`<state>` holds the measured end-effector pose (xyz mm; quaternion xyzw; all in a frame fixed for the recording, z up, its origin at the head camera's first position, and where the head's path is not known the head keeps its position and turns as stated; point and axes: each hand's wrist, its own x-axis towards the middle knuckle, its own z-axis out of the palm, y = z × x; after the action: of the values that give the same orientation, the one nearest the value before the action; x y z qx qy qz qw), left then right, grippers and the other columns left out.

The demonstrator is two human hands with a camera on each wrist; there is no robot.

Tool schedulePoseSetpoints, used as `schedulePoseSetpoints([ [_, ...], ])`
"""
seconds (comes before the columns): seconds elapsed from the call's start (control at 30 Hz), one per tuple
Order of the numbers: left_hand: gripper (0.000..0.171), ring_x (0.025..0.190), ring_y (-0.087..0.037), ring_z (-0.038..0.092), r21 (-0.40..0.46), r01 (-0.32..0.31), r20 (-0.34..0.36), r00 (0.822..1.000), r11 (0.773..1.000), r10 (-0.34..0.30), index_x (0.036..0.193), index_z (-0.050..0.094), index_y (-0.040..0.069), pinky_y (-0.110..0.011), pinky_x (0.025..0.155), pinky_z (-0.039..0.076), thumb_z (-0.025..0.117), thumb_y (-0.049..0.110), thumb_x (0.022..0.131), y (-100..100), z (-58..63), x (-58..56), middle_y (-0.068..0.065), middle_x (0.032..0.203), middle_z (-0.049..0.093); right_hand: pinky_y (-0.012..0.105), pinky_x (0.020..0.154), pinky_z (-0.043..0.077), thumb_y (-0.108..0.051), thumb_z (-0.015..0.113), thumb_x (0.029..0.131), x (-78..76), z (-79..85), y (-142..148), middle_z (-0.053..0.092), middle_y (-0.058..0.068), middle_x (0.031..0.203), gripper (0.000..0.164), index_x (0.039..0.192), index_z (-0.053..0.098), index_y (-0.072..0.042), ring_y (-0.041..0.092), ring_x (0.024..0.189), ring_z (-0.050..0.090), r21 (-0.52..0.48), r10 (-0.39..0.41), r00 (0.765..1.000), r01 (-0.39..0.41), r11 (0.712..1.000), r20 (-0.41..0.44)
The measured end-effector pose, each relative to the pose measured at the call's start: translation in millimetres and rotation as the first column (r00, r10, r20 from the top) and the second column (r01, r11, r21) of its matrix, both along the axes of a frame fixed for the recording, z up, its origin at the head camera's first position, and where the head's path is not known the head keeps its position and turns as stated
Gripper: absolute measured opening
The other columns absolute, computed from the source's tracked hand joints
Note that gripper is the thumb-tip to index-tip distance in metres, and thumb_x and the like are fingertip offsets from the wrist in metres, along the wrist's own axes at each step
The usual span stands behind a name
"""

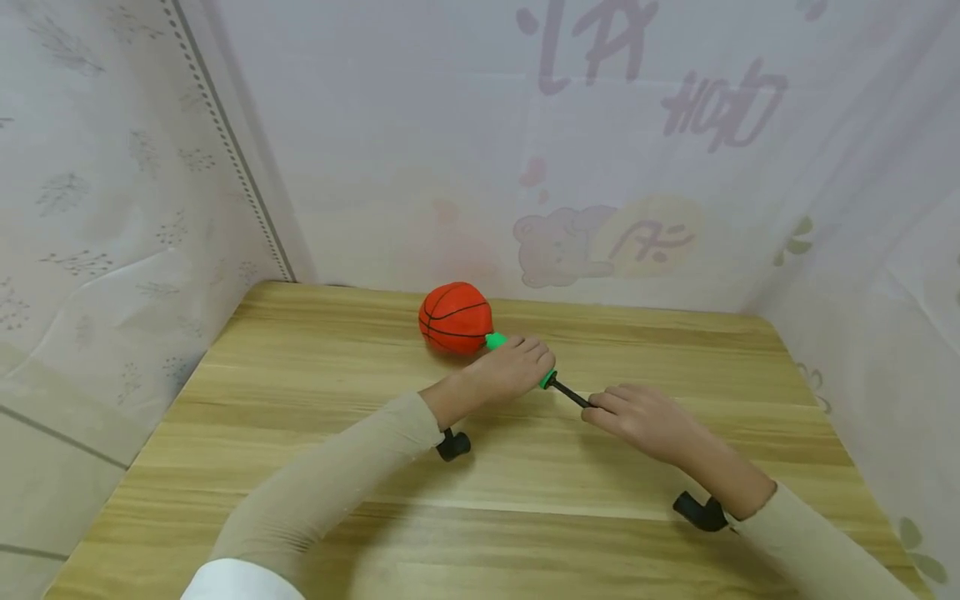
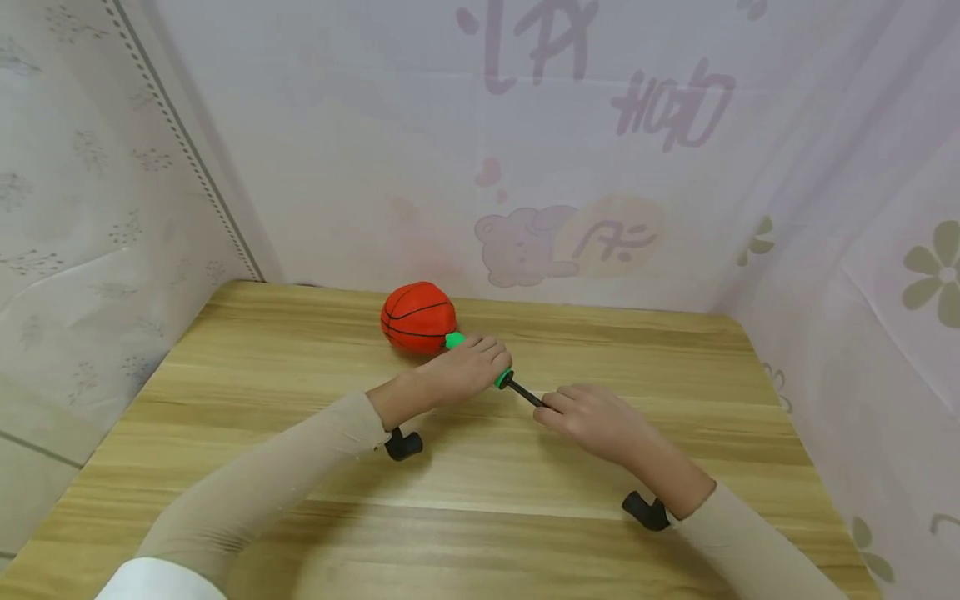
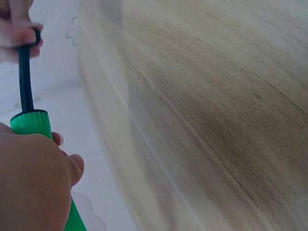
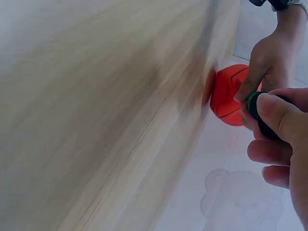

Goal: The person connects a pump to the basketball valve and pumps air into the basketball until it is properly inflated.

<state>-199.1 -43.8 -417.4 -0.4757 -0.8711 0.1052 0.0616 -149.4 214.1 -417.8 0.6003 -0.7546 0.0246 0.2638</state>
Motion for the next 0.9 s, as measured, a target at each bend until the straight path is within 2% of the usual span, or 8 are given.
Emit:
schedulePoseSetpoints([
  [0.1,0.013,0.106,-0.016,0.049,-0.002,0.0,-0.022,1.0,1.0,0.0,0.118,0.052,0.01,-0.03,0.094,0.042,0.05,0.017,0.108,0,-0.3,0.9,0.0,0.113,0.056,0.023,0.059,0.049,-0.01,0.04,0.11,-9.0,-1.7,-10,0.066,0.004,0.091,0.03,0.098,0.068,-0.006,0.013,0.069,0.059,0.024,0.003,1.0,-0.003,1.0,0.014],
  [0.2,0.012,0.103,-0.016,0.049,0.005,0.007,-0.039,0.999,1.0,-0.006,0.116,0.053,0.011,-0.029,0.091,0.041,0.051,0.019,0.107,0,-1.5,1.5,0.001,0.11,0.056,0.022,0.06,0.049,-0.002,0.064,0.094,-16.0,-1.3,-19,0.067,0.005,0.092,0.007,0.099,0.068,-0.005,0.014,0.07,0.06,0.036,-0.006,0.999,0.004,0.999,0.039],
  [0.3,0.011,0.103,-0.016,0.048,0.002,0.0,-0.039,0.999,1.0,0.0,0.116,0.053,0.011,-0.029,0.09,0.04,0.051,0.018,0.107,1,-1.9,2.0,0.001,0.111,0.056,0.021,0.06,0.049,0.001,0.074,0.081,-20.9,-1.2,-26,0.068,0.004,0.091,0.02,0.099,0.068,-0.005,0.013,0.069,0.06,0.031,-0.016,0.999,0.014,0.999,0.051],
  [0.37,0.012,0.105,-0.015,0.049,-0.002,-0.01,-0.048,0.999,1.0,0.01,0.117,0.053,0.012,-0.029,0.091,0.041,0.051,0.017,0.107,1,-2.0,1.6,0.001,0.113,0.056,0.021,0.06,0.05,0.0,0.072,0.084,-22.8,-2.1,-28,0.067,0.004,0.09,0.015,0.098,0.068,-0.006,0.013,0.069,0.06,0.027,-0.021,0.999,0.02,0.999,0.044],
  [0.43,0.012,0.106,-0.015,0.049,-0.011,-0.018,-0.061,0.998,1.0,0.018,0.118,0.053,0.012,-0.029,0.092,0.041,0.051,0.017,0.107,2,-2.3,1.1,0.001,0.114,0.057,0.021,0.06,0.05,-0.002,0.06,0.097,-23.4,-3.9,-28,0.067,0.004,0.089,0.01,0.098,0.069,-0.005,0.013,0.069,0.061,0.016,-0.02,0.999,0.02,1.0,0.032],
  [0.53,0.012,0.105,-0.015,0.049,-0.027,-0.014,-0.083,0.996,1.0,0.012,0.118,0.054,0.013,-0.028,0.092,0.041,0.052,0.016,0.107,5,-2.6,0.5,0.002,0.113,0.057,0.02,0.056,0.047,-0.009,0.035,0.111,-22.4,-6.9,-25,0.066,0.003,0.086,0.039,0.096,0.07,-0.005,0.011,0.065,0.057,-0.006,-0.02,1.0,0.02,1.0,0.01],
  [0.6,0.013,0.105,-0.015,0.049,-0.041,-0.006,-0.088,0.996,0.999,0.003,0.119,0.053,0.012,-0.028,0.093,0.042,0.053,0.016,0.107,6,-2.6,0.5,0.002,0.113,0.056,0.02,0.055,0.046,-0.014,0.021,0.113,-20.4,-8.3,-22,0.066,0.003,0.086,0.052,0.095,0.07,-0.005,0.011,0.064,0.056,-0.019,-0.012,1.0,0.012,1.0,0.0],
  [0.9,0.017,0.114,-0.017,0.049,-0.027,-0.016,-0.038,0.999,1.0,0.015,0.123,0.053,0.011,-0.031,0.101,0.042,0.052,0.012,0.106,5,-1.5,-1.0,-0.001,0.121,0.057,0.024,0.057,0.051,-0.015,0.026,0.113,0.9,-4.8,1,0.066,0.003,0.087,0.047,0.096,0.069,-0.007,0.013,0.065,0.06,-0.052,0.008,1.0,-0.009,0.999,-0.013],
])
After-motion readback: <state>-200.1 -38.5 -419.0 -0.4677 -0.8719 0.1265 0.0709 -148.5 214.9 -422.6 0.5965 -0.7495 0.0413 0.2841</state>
